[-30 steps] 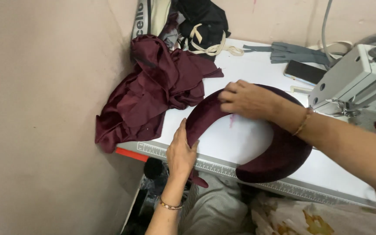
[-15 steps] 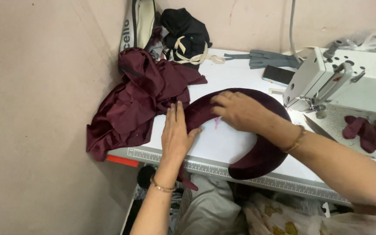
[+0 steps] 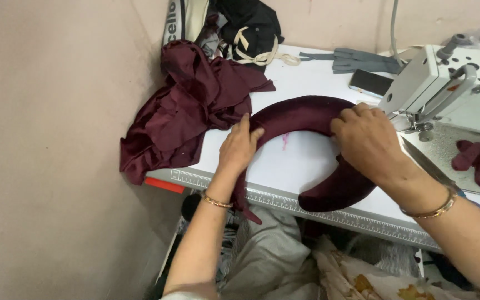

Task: Assembling and finishing a curved fabric item, likely a neck pillow, using hand-sewing techniques.

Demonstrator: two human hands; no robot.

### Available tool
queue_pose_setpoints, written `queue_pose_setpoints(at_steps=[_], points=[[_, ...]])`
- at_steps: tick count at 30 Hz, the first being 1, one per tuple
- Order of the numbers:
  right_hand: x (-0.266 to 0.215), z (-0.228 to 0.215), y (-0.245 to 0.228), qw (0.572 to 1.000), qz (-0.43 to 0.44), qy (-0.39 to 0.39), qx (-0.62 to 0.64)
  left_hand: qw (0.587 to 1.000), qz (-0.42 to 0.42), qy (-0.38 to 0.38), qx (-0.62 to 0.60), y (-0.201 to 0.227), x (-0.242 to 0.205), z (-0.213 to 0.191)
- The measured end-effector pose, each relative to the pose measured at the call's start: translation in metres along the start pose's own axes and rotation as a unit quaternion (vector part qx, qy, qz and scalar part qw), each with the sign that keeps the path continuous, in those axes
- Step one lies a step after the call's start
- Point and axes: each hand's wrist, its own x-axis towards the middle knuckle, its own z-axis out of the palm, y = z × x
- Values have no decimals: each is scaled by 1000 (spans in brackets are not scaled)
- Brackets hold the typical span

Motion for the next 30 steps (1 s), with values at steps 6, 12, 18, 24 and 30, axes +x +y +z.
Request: queue_pose_setpoints(at_steps=[6,12,18,24,30], points=[[30,-15,-70,916,-186,107,339,920,13,-63,-386,-46,23,-24],[61,-3,-95,872,-427,142,195,927,-12,-4,-376,-32,-44,-33],[82,21,-117,801,-550,181,153,914,76,28,-397,-10,-142,-39],[107,63,-120,750,-598,227,167,972,-16,96,-214,11,-137,-25],[132,84,-55,847,-488,143,152,983,38,143,-105,-6,-136,-5]])
